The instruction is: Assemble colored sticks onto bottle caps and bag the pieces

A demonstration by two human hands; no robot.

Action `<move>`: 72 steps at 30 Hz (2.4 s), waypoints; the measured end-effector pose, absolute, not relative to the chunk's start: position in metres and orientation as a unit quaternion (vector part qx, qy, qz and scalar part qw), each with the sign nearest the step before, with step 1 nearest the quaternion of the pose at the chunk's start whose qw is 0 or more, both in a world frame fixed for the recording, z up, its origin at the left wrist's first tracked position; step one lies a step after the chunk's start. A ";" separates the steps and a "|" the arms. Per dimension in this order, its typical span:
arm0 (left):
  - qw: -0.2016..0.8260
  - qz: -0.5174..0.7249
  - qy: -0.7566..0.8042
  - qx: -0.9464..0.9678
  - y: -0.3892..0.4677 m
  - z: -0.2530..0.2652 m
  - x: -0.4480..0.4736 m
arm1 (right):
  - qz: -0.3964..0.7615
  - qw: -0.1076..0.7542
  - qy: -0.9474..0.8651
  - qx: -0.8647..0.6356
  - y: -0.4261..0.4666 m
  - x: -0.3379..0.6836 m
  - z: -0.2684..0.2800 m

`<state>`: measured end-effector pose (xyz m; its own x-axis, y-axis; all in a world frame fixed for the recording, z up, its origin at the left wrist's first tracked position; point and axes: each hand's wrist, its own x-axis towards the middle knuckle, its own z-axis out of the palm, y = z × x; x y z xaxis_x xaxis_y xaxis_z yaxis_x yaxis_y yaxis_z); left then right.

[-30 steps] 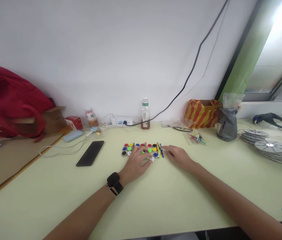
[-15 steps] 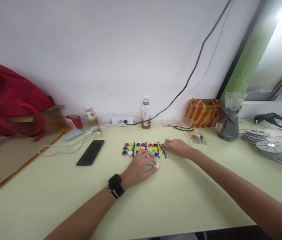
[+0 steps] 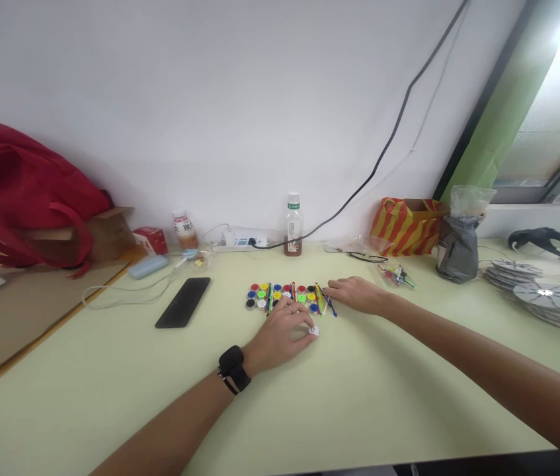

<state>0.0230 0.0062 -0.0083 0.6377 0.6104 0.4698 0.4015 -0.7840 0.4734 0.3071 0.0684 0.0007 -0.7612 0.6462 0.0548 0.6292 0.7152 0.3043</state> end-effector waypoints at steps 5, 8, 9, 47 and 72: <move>0.174 0.312 0.288 0.888 0.005 -0.007 0.023 | 0.214 0.058 0.931 0.290 0.071 0.309 0.002; 0.172 0.317 0.286 0.888 0.006 -0.007 0.023 | 0.251 0.065 0.931 0.258 0.072 0.312 0.007; 0.174 0.317 0.284 0.888 0.006 -0.006 0.023 | 0.256 0.061 0.932 0.251 0.072 0.313 0.009; 0.569 0.422 0.301 0.638 0.014 -0.020 0.027 | -0.322 -0.402 0.727 0.454 -0.020 0.254 -0.016; 0.477 0.405 0.269 0.732 0.011 -0.019 0.028 | -0.370 -0.416 0.715 0.423 -0.026 0.258 -0.008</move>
